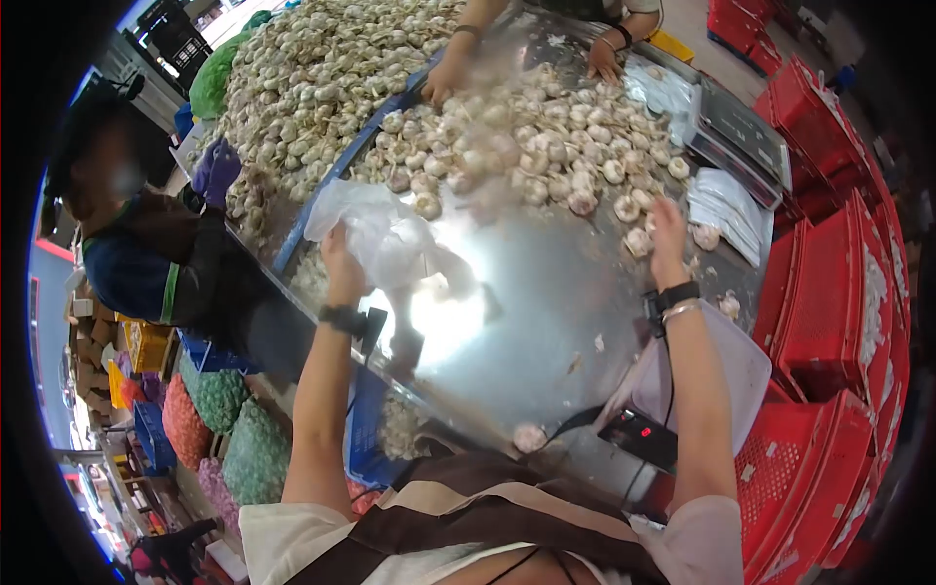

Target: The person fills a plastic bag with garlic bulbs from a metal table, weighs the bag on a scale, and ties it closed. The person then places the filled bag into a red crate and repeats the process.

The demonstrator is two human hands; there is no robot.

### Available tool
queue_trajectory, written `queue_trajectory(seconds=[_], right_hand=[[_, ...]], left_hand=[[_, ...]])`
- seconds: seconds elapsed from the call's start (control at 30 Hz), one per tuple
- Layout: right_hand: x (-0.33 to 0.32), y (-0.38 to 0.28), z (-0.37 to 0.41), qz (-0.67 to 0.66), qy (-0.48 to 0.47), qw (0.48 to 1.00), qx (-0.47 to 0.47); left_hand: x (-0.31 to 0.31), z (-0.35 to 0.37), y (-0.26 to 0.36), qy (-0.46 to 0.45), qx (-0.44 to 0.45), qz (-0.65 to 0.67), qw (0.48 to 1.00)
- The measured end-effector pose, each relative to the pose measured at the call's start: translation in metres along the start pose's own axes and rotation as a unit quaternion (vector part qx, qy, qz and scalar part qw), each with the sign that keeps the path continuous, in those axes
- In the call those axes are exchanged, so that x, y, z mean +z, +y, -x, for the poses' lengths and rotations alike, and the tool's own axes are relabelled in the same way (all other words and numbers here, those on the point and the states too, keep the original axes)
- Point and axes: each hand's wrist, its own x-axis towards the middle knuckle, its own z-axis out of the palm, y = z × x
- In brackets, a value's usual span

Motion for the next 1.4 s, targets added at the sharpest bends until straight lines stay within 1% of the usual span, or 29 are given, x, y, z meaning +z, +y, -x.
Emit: queue_trajectory(seconds=[0.03,0.07,0.13,0.2,0.27,0.33,0.4,0.47,0.5,0.6,0.67,0.7,0.73,0.77,0.8,0.83,0.87,0.9,0.93,1.0,1.07,1.1,1.13,1.17,1.23,1.27,1.33,1.37,1.4], right_hand=[[-0.019,0.045,-0.036,0.043,0.048,0.998,-0.019],[-0.037,0.089,-0.073,0.085,0.096,0.991,-0.040],[-0.062,0.119,-0.099,0.188,0.116,0.975,-0.039],[-0.065,0.117,-0.108,0.227,0.162,0.959,-0.039],[-0.056,0.110,-0.120,0.065,0.114,0.985,0.114],[-0.043,0.112,-0.137,0.072,0.085,0.989,0.094],[-0.008,0.088,-0.143,0.206,-0.061,0.977,0.003],[0.029,0.067,-0.147,0.195,-0.076,0.977,0.046],[0.045,0.063,-0.148,0.217,-0.100,0.969,0.063],[0.058,0.072,-0.140,0.227,-0.105,0.964,0.087],[0.083,0.066,-0.118,0.179,-0.135,0.973,0.057],[0.091,0.062,-0.106,0.179,-0.135,0.973,0.058],[0.097,0.058,-0.092,0.191,-0.177,0.965,0.014],[0.099,0.055,-0.085,0.201,-0.219,0.954,-0.031],[0.098,0.052,-0.086,0.200,-0.218,0.955,-0.030],[0.096,0.049,-0.088,0.256,-0.244,0.930,-0.100],[0.093,0.047,-0.090,0.310,-0.267,0.897,-0.169],[0.092,0.047,-0.106,0.267,-0.223,0.928,-0.130],[0.092,0.048,-0.127,0.257,-0.195,0.938,-0.129],[0.107,0.057,-0.163,0.259,-0.173,0.939,-0.144],[0.126,0.066,-0.179,0.271,-0.180,0.933,-0.156],[0.136,0.068,-0.178,0.383,-0.187,0.881,-0.205],[0.141,0.073,-0.172,0.489,-0.194,0.814,-0.246],[0.143,0.076,-0.162,0.494,-0.197,0.815,-0.231],[0.145,0.073,-0.143,0.300,-0.271,0.909,-0.103],[0.144,0.079,-0.131,0.326,-0.262,0.885,-0.203],[0.145,0.073,-0.095,0.244,-0.267,0.925,-0.113],[0.139,0.071,-0.086,0.245,-0.264,0.926,-0.110],[0.132,0.069,-0.075,0.275,-0.277,0.906,-0.162]], left_hand=[[0.003,-0.017,-0.010,0.031,-0.122,0.188,0.974],[-0.001,-0.039,-0.038,0.034,-0.121,0.191,0.974],[-0.012,-0.083,-0.126,0.096,-0.082,-0.066,0.990],[0.002,-0.113,-0.155,0.087,-0.098,-0.067,0.989],[0.028,-0.137,-0.142,-0.031,-0.026,-0.136,0.990],[0.054,-0.164,-0.157,-0.032,-0.030,-0.106,0.993],[0.078,-0.177,-0.169,-0.032,-0.038,-0.076,0.996],[0.102,-0.179,-0.173,-0.119,-0.046,-0.005,0.992],[0.107,-0.179,-0.178,-0.183,0.008,-0.009,0.983],[0.135,-0.149,-0.188,-0.222,-0.031,0.031,0.974],[0.160,-0.103,-0.118,-0.230,-0.232,0.157,0.932],[0.163,-0.090,-0.114,-0.225,-0.321,0.240,0.888],[0.166,-0.076,-0.110,-0.217,-0.405,0.321,0.829],[0.183,-0.066,-0.022,-0.224,-0.321,0.172,0.904],[0.175,-0.069,-0.040,-0.224,-0.322,0.171,0.904],[0.159,-0.076,-0.072,-0.218,-0.168,0.004,0.961],[0.146,-0.088,-0.092,-0.201,-0.005,-0.162,0.966],[0.143,-0.112,-0.095,-0.169,0.152,-0.202,0.953],[0.145,-0.138,-0.099,-0.134,0.303,-0.236,0.914],[0.155,-0.182,-0.114,-0.150,0.180,-0.231,0.945],[0.177,-0.203,-0.123,-0.243,0.017,-0.243,0.939],[0.185,-0.205,-0.130,-0.246,0.012,-0.243,0.938],[0.192,-0.201,-0.137,-0.225,0.120,-0.298,0.920],[0.195,-0.190,-0.144,-0.207,0.225,-0.347,0.887],[0.195,-0.165,-0.132,-0.246,0.199,-0.360,0.878],[0.195,-0.154,-0.122,-0.273,0.185,-0.373,0.867],[0.191,-0.131,-0.113,-0.287,0.197,-0.368,0.862],[0.188,-0.121,-0.111,-0.323,0.201,-0.338,0.861],[0.184,-0.109,-0.098,-0.360,0.203,-0.308,0.857]])
